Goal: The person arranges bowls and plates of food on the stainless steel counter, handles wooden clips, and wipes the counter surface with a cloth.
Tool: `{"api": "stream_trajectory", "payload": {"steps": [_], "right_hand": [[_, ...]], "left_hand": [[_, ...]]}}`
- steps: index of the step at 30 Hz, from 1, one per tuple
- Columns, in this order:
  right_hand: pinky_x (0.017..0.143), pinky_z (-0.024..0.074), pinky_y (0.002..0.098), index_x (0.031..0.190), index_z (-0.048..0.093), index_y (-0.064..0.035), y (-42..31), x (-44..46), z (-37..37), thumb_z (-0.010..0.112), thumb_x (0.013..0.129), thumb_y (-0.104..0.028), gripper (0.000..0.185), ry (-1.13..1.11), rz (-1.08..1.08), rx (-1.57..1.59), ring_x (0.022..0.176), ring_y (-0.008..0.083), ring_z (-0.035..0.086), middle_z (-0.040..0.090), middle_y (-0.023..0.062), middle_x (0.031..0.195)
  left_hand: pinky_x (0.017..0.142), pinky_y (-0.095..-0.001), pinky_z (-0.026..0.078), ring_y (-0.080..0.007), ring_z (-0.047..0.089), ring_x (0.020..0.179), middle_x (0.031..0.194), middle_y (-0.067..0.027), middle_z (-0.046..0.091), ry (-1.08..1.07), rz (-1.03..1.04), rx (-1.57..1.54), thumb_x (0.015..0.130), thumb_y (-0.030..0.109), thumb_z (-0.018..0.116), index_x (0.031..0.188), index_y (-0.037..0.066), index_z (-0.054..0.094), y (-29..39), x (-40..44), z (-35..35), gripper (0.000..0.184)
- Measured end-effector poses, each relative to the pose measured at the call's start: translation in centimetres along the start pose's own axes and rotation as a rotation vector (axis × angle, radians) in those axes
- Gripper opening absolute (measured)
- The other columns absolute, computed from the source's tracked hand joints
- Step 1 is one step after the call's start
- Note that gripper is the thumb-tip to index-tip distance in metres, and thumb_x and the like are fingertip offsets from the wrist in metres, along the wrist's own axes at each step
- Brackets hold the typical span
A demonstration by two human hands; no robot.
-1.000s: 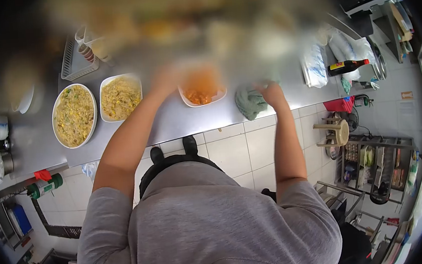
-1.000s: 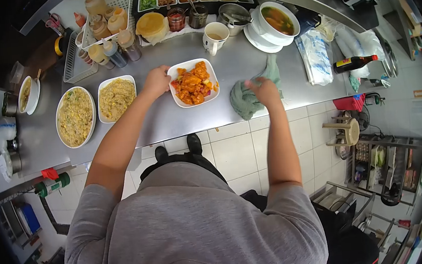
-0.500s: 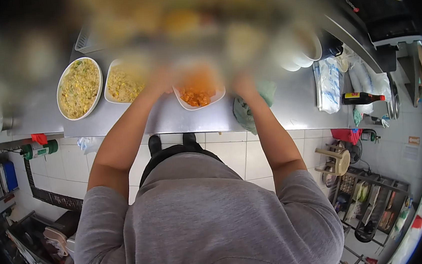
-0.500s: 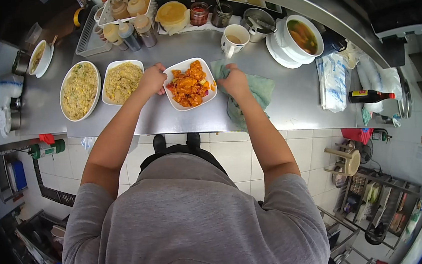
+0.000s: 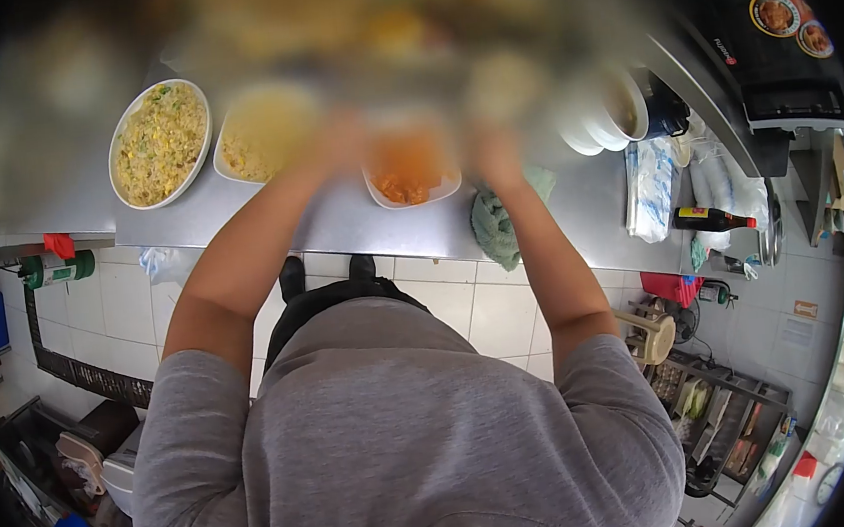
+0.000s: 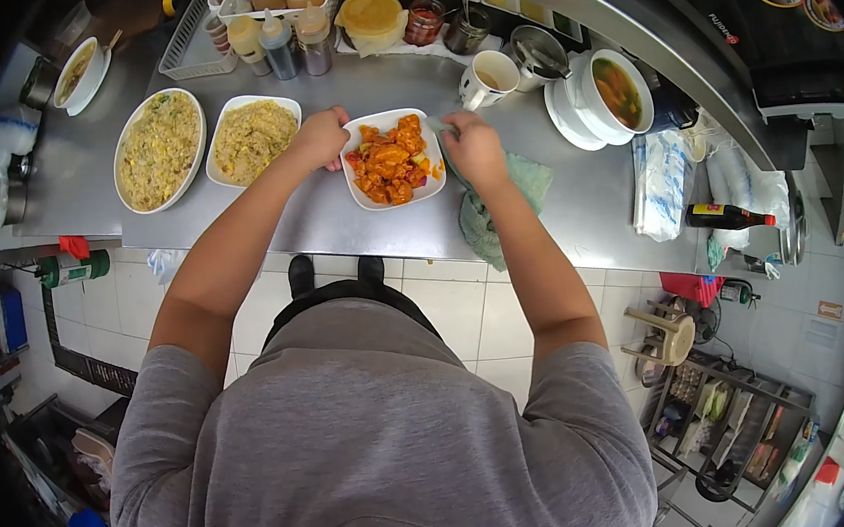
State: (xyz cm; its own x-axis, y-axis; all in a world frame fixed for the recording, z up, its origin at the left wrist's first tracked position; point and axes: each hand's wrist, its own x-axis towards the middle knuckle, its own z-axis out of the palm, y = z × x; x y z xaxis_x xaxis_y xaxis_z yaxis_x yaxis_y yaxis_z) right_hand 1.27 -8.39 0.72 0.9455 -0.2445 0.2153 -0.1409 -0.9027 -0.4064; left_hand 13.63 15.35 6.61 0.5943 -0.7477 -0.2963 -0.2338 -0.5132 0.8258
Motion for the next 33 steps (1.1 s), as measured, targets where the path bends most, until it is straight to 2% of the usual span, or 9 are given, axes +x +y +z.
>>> {"api": "stream_trajectory", "payload": {"steps": [10,12,16,22,24,27,29,31,33], "right_hand": [[0.088,0.0405,0.0368,0.102,0.063,-0.0095,-5.6,-2.8,-3.4,0.048,0.08,-0.007,0.027,-0.4,-0.161,-0.274,0.1,0.0253,0.054,0.058,0.0096,0.098],[0.09,0.0391,0.0359,0.1,0.065,-0.0097,-6.5,-3.6,-3.7,0.049,0.08,-0.008,0.026,-0.464,-0.174,-0.401,0.102,0.0238,0.052,0.057,0.0086,0.101],[0.086,0.0422,0.0367,0.097,0.067,-0.0083,-6.0,-4.1,-3.8,0.048,0.079,-0.005,0.026,-0.383,-0.229,-0.374,0.096,0.0265,0.055,0.058,0.01,0.095],[0.081,0.0469,0.0405,0.097,0.068,-0.0068,1.5,-3.4,-6.7,0.046,0.078,0.001,0.03,-0.579,0.031,0.218,0.091,0.0342,0.057,0.06,0.0148,0.089],[0.085,0.0462,0.0393,0.097,0.069,-0.0086,3.1,-5.8,-7.6,0.046,0.081,-0.001,0.029,-0.286,-0.024,-0.198,0.098,0.033,0.056,0.059,0.0146,0.097],[0.087,0.046,0.0388,0.098,0.069,-0.009,5.8,-10.8,-4.3,0.046,0.083,-0.005,0.028,-0.354,-0.079,-0.425,0.1,0.0323,0.055,0.057,0.0145,0.101],[0.09,0.0455,0.0394,0.1,0.068,-0.0093,4.5,-7.1,-5.8,0.049,0.084,-0.009,0.025,-0.531,0.069,-0.487,0.103,0.0319,0.053,0.055,0.0149,0.11],[0.087,0.0466,0.0405,0.098,0.068,-0.0079,5.7,-2.4,-4.6,0.056,0.082,-0.013,0.021,-0.322,0.186,-0.283,0.098,0.0329,0.056,0.058,0.0155,0.106],[0.084,0.0472,0.0412,0.096,0.067,-0.0074,5.7,-1.1,-1.8,0.059,0.079,-0.014,0.02,-0.322,0.213,-0.333,0.095,0.0326,0.057,0.06,0.0154,0.101]], "left_hand": [[0.045,-0.0342,0.051,-0.0224,0.061,0.047,0.067,-0.0162,0.064,0.181,0.132,0.122,0.091,0.009,0.044,0.109,0.001,0.055,-2.5,0.9,1.6,0.023],[0.047,-0.0349,0.051,-0.0234,0.061,0.047,0.067,-0.0166,0.064,0.148,-0.191,0.129,0.091,0.01,0.045,0.108,0.0,0.055,-2.7,2.1,1.9,0.022],[0.046,-0.0353,0.051,-0.0236,0.061,0.048,0.068,-0.0173,0.064,0.142,-0.228,0.055,0.09,0.01,0.046,0.106,-0.001,0.056,-2.3,1.8,1.8,0.022],[0.045,-0.037,0.05,-0.0249,0.063,0.048,0.067,-0.019,0.064,0.159,0.084,0.115,0.085,0.003,0.044,0.103,-0.003,0.055,-0.4,-1.7,0.7,0.022],[0.045,-0.038,0.051,-0.0265,0.064,0.05,0.065,-0.0208,0.064,0.126,-0.003,0.041,0.081,0.0,0.043,0.101,-0.006,0.054,0.9,-3.4,0.2,0.023],[0.045,-0.0378,0.051,-0.0271,0.065,0.05,0.066,-0.0233,0.063,0.114,-0.213,-0.13,0.08,-0.001,0.043,0.099,-0.008,0.054,2.3,-4.8,-0.2,0.023],[0.052,-0.0398,0.052,-0.0294,0.066,0.057,0.069,-0.0204,0.065,-0.043,-0.33,0.004,0.08,0.001,0.045,0.101,-0.005,0.056,3.1,-4.3,-1.3,0.025],[0.066,-0.0418,0.052,-0.0316,0.066,0.075,0.082,-0.0174,0.066,0.002,0.078,0.689,0.082,0.004,0.046,0.102,0.001,0.059,2.1,-1.7,-1.7,0.024],[0.077,-0.0424,0.049,-0.0326,0.061,0.09,0.094,-0.0141,0.066,0.018,0.061,0.578,0.085,0.008,0.047,0.104,0.007,0.063,0.6,2.1,-0.5,0.025]]}}
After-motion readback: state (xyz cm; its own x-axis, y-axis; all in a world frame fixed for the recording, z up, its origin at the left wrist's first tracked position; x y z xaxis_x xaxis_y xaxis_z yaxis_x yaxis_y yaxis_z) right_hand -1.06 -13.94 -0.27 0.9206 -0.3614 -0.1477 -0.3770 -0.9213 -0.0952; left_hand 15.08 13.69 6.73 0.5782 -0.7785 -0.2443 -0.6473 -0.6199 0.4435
